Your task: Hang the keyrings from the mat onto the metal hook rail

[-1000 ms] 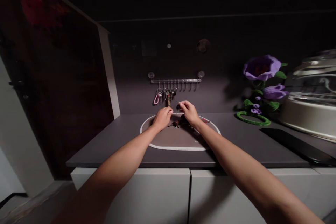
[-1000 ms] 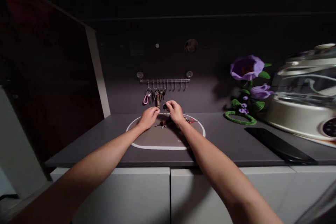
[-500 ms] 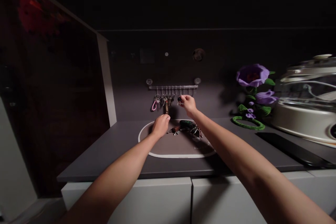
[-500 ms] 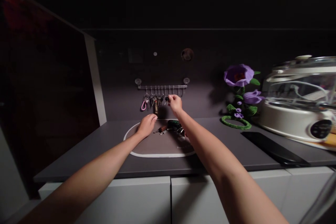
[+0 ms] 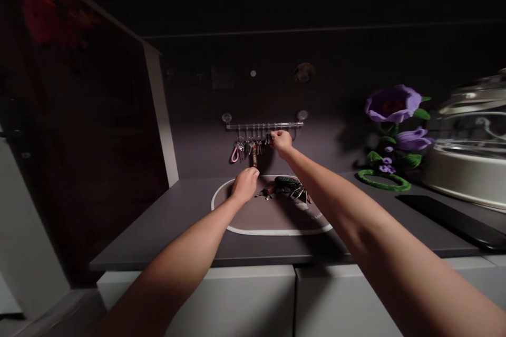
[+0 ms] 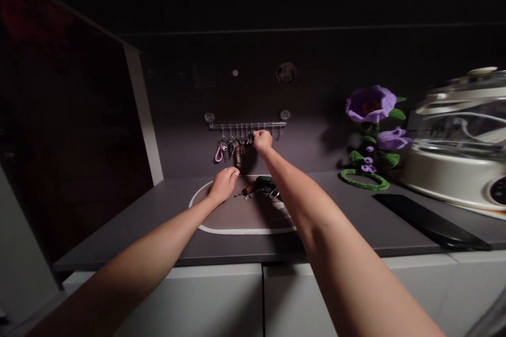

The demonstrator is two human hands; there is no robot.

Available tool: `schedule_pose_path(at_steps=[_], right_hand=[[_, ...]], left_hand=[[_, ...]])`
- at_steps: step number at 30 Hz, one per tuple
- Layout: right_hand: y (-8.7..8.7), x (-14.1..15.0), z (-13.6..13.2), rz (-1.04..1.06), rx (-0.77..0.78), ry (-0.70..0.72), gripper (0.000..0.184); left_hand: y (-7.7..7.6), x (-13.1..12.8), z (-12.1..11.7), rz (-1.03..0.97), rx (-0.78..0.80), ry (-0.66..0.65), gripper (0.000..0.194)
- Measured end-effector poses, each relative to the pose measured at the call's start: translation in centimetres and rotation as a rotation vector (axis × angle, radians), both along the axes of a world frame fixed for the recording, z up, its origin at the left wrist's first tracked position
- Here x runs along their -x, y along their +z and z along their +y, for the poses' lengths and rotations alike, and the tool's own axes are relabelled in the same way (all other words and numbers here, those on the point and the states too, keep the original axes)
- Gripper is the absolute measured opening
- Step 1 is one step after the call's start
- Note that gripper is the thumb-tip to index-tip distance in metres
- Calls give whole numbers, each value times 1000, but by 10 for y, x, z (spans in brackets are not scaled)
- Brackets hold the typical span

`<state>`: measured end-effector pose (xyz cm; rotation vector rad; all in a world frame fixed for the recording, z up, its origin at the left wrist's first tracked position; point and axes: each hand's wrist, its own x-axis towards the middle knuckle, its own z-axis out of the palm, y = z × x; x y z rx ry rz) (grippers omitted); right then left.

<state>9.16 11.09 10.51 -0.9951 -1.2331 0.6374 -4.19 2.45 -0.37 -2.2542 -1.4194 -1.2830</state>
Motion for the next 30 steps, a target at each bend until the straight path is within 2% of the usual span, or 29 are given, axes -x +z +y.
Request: schedule_pose_path(at_steps=[9, 21, 30], right_hand=[[-8, 0, 14, -1, -13, -58, 14], [-10, 0, 5, -29, 52, -66, 15], [-15, -6, -3, -6, 94, 28, 13]], left_hand=[[0, -1, -2, -15, 17, -9, 22], [0, 0, 1, -52, 35, -31, 22], [1, 0, -1, -68, 55, -55, 20]])
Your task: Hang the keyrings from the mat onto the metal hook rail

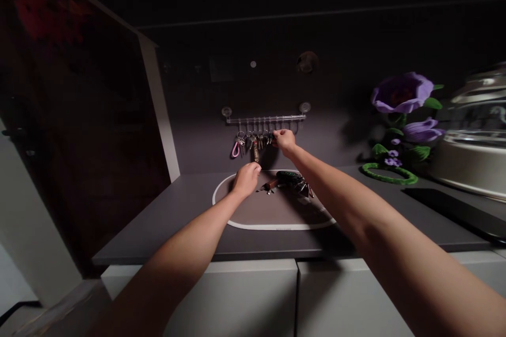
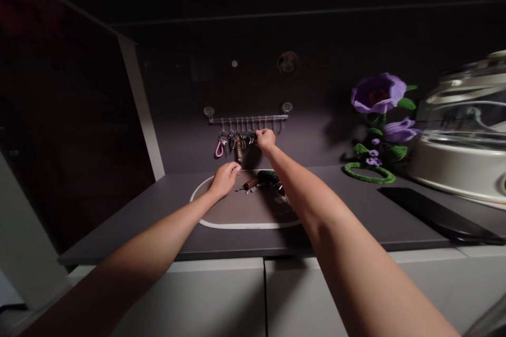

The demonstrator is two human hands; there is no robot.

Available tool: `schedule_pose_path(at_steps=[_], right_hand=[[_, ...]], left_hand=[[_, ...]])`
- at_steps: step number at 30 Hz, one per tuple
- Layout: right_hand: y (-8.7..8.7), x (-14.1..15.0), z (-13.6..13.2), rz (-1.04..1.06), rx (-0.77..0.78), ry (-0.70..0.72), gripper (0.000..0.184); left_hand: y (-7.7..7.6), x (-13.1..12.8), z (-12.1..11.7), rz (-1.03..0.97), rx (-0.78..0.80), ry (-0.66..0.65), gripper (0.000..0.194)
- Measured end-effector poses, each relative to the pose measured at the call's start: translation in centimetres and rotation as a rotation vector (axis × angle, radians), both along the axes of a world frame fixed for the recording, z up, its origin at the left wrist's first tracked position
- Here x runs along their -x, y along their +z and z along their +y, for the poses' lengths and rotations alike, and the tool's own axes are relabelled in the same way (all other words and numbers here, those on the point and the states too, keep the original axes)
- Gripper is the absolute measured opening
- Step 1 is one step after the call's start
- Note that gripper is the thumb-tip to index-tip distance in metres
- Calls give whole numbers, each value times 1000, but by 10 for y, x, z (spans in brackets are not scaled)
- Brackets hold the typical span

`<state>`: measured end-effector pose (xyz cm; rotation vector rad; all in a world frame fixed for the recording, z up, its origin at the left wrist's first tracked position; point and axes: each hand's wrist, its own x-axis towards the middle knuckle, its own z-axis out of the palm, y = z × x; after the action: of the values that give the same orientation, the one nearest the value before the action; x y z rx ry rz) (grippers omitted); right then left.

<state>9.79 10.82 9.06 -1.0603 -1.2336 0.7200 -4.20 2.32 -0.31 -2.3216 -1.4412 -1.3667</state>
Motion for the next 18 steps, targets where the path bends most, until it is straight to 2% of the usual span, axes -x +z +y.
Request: schedule_pose_path(at_steps=[8, 18], right_hand=[[-3, -3, -4, 23, -8, 70, 13], [-5, -2, -2, 4, -9, 56, 9]], left_hand=[[1, -1, -1, -3, 16, -23, 20], [0, -2, -1, -7, 1, -38, 20]])
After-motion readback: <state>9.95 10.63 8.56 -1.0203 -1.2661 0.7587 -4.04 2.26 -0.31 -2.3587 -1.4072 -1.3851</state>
